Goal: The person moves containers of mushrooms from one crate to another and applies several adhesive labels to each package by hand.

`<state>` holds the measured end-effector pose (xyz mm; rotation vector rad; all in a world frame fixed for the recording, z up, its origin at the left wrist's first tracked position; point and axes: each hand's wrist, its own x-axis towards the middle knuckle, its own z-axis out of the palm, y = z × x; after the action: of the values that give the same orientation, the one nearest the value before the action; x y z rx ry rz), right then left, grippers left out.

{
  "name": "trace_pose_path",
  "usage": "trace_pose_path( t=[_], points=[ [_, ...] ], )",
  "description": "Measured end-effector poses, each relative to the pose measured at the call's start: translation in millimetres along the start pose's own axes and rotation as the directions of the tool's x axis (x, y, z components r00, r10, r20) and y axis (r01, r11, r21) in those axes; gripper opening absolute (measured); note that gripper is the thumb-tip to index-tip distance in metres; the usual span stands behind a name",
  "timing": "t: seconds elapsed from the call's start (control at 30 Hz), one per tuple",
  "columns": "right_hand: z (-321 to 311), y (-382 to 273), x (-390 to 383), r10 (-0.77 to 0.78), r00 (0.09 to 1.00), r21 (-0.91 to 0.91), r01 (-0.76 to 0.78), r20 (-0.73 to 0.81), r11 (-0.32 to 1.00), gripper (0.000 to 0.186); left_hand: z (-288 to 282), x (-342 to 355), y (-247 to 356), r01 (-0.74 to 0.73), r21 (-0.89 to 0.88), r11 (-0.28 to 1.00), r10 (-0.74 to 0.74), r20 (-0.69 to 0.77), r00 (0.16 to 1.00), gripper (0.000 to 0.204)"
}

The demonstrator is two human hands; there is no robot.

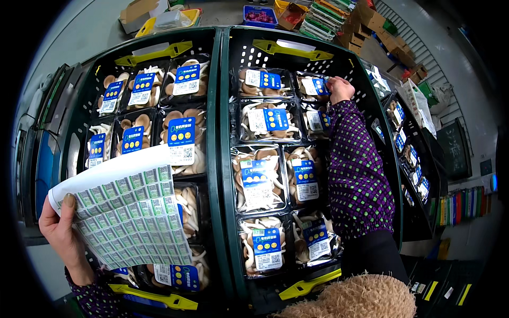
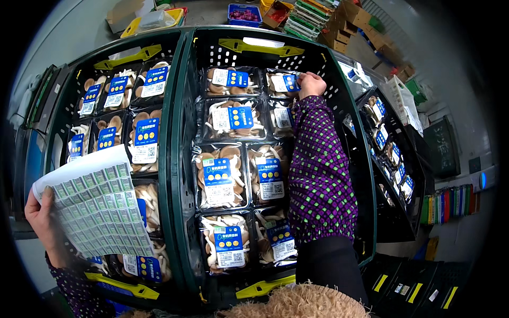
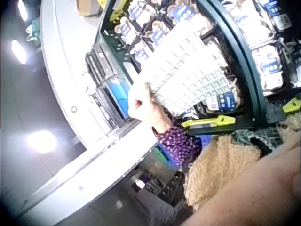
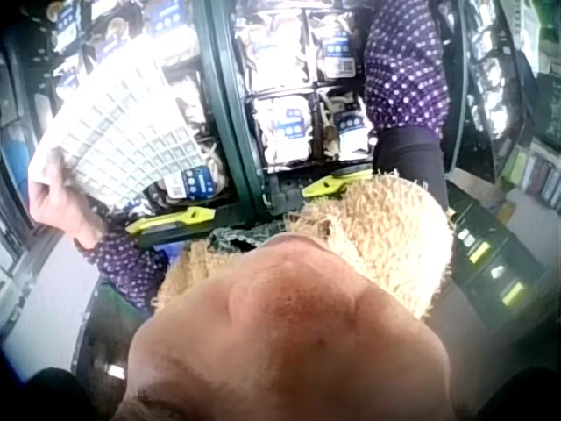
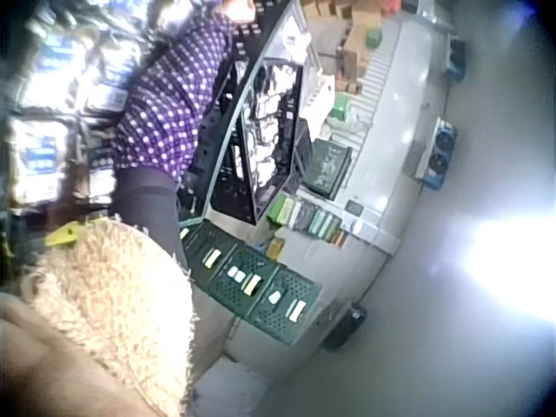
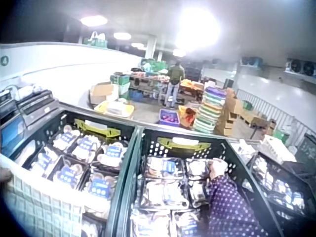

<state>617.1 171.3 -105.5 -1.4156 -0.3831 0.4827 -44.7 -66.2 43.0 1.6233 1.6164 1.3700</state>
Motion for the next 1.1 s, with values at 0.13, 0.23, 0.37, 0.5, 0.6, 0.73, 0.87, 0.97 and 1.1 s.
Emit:
trace_pose_path(
  t=[0.13, 0.23, 0.37, 0.5, 0.6, 0.73, 0.87, 0.97, 1.1],
  points=[
    [2, 11, 5, -0.032, 0.999, -0.117, 0.03, -0.015, 0.993, 0.023, -2, -1, 6, 0.031, -0.03, 0.999, -0.031, 0.004, 1.0, 0.022],
    [0, 21, 24, -0.213, 0.976, -0.429, 0.172, -0.047, 0.887, 0.016, -3, -1, 10, 0.042, -0.057, 0.997, -0.041, 0.023, 0.999, 0.023],
    [0, 19, 23, -0.532, 0.807, -0.852, 0.449, 0.257, 0.269, 0.016, 8, -4, 30, -0.025, -0.089, 0.996, 0.022, -0.029, 0.999, 0.027],
    [-25, -29, 23, -0.404, 0.835, -0.85, 0.483, 0.374, 0.211, 0.031, 31, 14, 45, -0.01, -0.22, 0.976, 0.009, -0.009, 1.0, 0.021],
    [37, -88, -114, -0.446, 0.61, -0.088, 0.647, 0.655, 0.757, 0.019, 27, 10, 67, -0.016, -0.21, 0.978, 0.026, 0.044, 0.999, 0.016],
    [34, -171, -317, -0.5, -0.047, 0.426, 0.596, 0.865, 0.681, 0.067, 41, 14, 81, -0.019, -0.26, 0.965, 0.024, 0.017, 1.0, 0.021],
    [26, -176, -347, -0.272, 0.008, 0.252, 0.35, 0.962, 0.902, 0.038, 50, 17, 88, -0.09, -0.336, 0.938, 0.11, 0.041, 0.993, 0.017],
    [19, -177, -346, -0.146, 0.022, 0.133, 0.3, 0.989, 0.945, 0.03, 50, 13, 98, -0.164, -0.216, 0.963, 0.191, 0.11, 0.975, 0.014],
    [13, -180, -350, -0.107, -0.05, 0.119, 0.396, 0.993, 0.91, 0.033, 36, 9, 91, -0.138, -0.261, 0.955, 0.195, 0.205, 0.959, 0.012]
  ],
)
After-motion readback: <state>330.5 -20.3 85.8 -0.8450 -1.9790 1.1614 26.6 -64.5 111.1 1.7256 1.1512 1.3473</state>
